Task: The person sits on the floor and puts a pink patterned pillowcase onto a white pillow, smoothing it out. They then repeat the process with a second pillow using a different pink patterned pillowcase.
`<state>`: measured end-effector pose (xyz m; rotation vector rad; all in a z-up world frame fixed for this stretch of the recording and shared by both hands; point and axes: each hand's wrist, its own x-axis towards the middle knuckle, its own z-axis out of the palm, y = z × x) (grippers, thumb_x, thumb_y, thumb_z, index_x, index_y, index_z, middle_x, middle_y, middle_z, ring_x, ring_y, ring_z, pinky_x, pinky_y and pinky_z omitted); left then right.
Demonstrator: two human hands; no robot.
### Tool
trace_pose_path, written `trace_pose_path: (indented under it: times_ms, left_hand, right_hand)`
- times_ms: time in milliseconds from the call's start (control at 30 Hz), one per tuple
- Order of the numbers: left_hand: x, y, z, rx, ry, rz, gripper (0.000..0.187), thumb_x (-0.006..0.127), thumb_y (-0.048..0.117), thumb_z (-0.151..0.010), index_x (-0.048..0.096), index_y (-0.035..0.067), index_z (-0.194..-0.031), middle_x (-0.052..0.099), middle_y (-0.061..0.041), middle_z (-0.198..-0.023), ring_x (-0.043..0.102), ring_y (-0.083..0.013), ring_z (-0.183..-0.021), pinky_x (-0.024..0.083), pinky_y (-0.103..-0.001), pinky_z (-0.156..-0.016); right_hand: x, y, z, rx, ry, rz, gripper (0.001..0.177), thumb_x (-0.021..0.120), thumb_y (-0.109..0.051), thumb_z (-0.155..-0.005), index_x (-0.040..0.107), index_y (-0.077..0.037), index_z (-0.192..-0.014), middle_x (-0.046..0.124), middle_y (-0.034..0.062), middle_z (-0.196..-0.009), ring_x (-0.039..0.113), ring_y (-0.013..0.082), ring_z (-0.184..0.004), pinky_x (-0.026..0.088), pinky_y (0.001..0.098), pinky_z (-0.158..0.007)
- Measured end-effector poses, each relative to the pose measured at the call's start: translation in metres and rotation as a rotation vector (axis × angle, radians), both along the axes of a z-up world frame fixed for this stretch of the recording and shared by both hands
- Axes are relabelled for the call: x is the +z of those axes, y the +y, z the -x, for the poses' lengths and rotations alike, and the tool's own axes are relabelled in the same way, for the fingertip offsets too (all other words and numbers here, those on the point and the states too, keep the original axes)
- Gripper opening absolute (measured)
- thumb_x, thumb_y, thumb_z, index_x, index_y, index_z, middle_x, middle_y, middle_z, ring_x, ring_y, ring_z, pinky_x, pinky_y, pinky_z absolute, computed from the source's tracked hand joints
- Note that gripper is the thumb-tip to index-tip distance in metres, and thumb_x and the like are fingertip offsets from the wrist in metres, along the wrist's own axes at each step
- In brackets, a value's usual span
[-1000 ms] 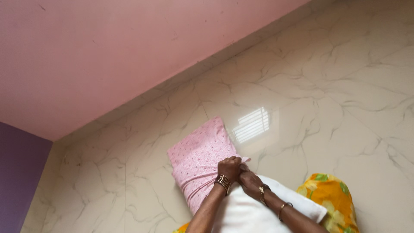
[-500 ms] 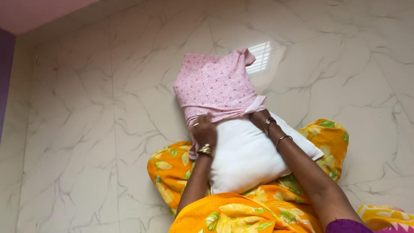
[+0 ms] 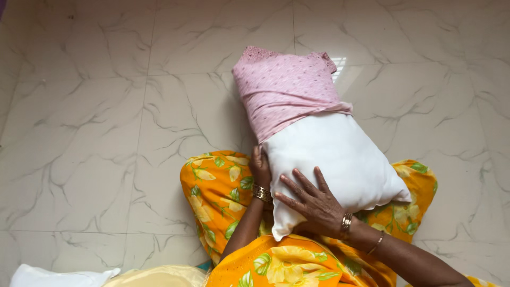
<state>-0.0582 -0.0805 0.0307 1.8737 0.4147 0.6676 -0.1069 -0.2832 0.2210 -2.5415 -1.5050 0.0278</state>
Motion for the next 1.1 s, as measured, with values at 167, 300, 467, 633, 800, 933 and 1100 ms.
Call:
trace_pose_path:
  times_ms: [167, 300, 467, 633, 800, 933, 1100]
  left_hand:
    - [0.082, -0.013, 0.005, -0.261, 0.000, -0.197, 0.012, 0.060, 0.018, -0.103, 0.060, 0.008, -0.096, 0.066, -0.019, -0.076, 0.065, -0.0427, -0.071, 0.047, -0.050, -0.058]
    - [0.102, -0.011, 0.027, -0.329, 0.133, -0.286, 0.007, 0.062, 0.017, -0.100, 0.063, 0.010, -0.098, 0.067, -0.019, -0.077, 0.066, -0.0430, -0.073, 0.047, -0.053, -0.059]
    - [0.091, -0.013, 0.052, -0.459, 0.066, -0.241, 0.009, 0.060, 0.011, -0.092, 0.063, 0.012, -0.100, 0.071, -0.016, -0.082, 0.070, -0.0371, -0.076, 0.053, -0.048, -0.061]
    - [0.049, 0.015, 0.057, -0.284, 0.292, -0.281, 0.013, 0.059, 0.017, -0.095, 0.069, 0.017, -0.102, 0.072, -0.016, -0.081, 0.069, -0.0378, -0.072, 0.053, -0.049, -0.058]
    - [0.031, 0.104, 0.067, -0.068, 0.776, -0.580, 0.017, 0.055, 0.029, -0.104, 0.068, 0.023, -0.113, 0.074, -0.012, -0.090, 0.069, -0.0361, -0.082, 0.052, -0.052, -0.068]
    - [0.062, 0.113, 0.050, -0.018, 0.425, -0.708, 0.037, 0.069, 0.034, -0.090, 0.063, 0.014, -0.121, 0.069, -0.011, -0.115, 0.066, -0.0336, -0.102, 0.051, -0.048, -0.085]
    - [0.105, 0.058, -0.044, -0.181, 0.312, -0.746, 0.054, 0.078, 0.040, -0.084, 0.061, 0.013, -0.126, 0.063, -0.010, -0.127, 0.060, -0.0299, -0.118, 0.046, -0.050, -0.095]
  right_hand:
    - [0.008, 0.005, -0.033, -0.270, -0.180, -0.161, 0.070, 0.068, -0.033, -0.079, 0.051, -0.016, -0.145, 0.051, 0.0075, -0.151, 0.040, 0.0341, -0.145, 0.020, 0.0644, -0.119]
    - [-0.019, 0.019, -0.061, -0.345, -0.213, -0.140, 0.056, 0.064, -0.017, -0.083, 0.063, -0.013, -0.139, 0.063, 0.0055, -0.141, 0.050, 0.0296, -0.139, 0.029, 0.0538, -0.120]
    - [-0.063, 0.051, -0.103, -0.432, -0.040, 0.177, 0.028, 0.058, -0.018, -0.098, 0.069, -0.014, -0.124, 0.068, 0.0038, -0.131, 0.056, 0.0208, -0.137, 0.029, 0.0487, -0.130]
    - [-0.066, 0.065, -0.095, -0.113, -0.119, 0.051, 0.036, 0.063, -0.025, -0.086, 0.069, -0.011, -0.119, 0.069, 0.0085, -0.125, 0.057, 0.0269, -0.131, 0.029, 0.0562, -0.120]
    - [-0.093, -0.005, -0.106, 0.152, 0.380, -0.468, 0.054, 0.065, -0.030, -0.093, 0.060, -0.006, -0.141, 0.061, 0.0167, -0.144, 0.051, 0.0367, -0.136, 0.031, 0.0489, -0.115]
    - [-0.138, -0.099, -0.178, -0.850, 0.266, -0.418, 0.067, 0.070, -0.049, -0.093, 0.057, -0.003, -0.141, 0.061, 0.0199, -0.141, 0.058, 0.0362, -0.128, 0.046, 0.0443, -0.106]
    - [-0.155, -0.083, -0.164, -0.958, 0.668, -0.406, 0.057, 0.074, -0.054, -0.085, 0.073, -0.011, -0.122, 0.078, 0.0155, -0.111, 0.076, 0.0286, -0.097, 0.058, 0.0398, -0.088]
